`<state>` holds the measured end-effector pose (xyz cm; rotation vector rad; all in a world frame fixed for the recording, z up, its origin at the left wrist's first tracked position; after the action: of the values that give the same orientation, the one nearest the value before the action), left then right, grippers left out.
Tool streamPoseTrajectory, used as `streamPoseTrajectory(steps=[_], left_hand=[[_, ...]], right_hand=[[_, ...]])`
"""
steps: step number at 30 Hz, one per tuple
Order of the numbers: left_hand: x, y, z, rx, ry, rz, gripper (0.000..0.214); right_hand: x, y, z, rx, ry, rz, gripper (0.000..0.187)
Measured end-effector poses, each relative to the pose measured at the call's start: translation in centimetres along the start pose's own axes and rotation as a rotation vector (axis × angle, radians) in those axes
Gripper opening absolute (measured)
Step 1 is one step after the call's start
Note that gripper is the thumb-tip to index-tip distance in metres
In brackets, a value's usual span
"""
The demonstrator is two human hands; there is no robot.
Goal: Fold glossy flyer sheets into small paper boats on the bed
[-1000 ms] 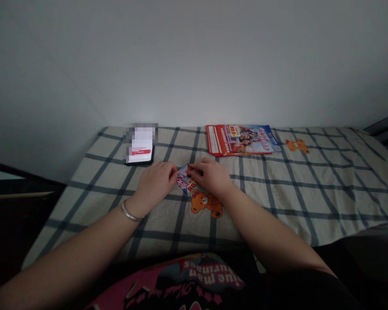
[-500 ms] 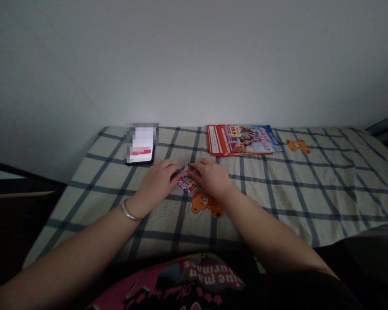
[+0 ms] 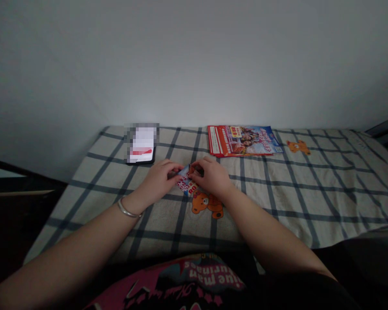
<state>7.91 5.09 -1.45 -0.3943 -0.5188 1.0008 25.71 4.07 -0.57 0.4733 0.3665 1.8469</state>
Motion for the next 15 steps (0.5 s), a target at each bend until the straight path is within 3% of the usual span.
streamPoseTrajectory(steps=[3, 6, 11, 15], left_hand=[[0.0, 0.1, 0.0, -0.092, -0.009, 0.007, 0.017], [-0.1, 0.0, 0.0, -0.191, 0.011, -0.024, 0.019], [-0.2, -0.2, 0.4, -0.309, -0.026, -0.022, 0.023], [-0.2, -0.1, 0.6, -0.264, 0.002, 0.063, 0.015]], right_hand=[[0.1, -0.2, 0.0, 0.064, -0.013, 0.000, 0.023], [0.1, -0.7, -0.4, 0.148, 0.028, -0.010, 0.014], [0.0, -2.0, -1.1, 0.582, 0.033, -0.125, 0.016], [0.0, -2.0, -0.9, 0.766, 0.001, -0.141, 0.023]])
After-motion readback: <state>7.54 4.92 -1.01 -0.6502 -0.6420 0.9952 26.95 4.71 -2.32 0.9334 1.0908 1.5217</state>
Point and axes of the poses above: each hand's wrist, its own x-axis towards the middle knuckle, its own z-axis out of the back of the hand, y = z × x, the point moved 4 cm from there along x, towards the middle knuckle, and after that the axes turned 1 degree about -x, right-handed, at the moved point
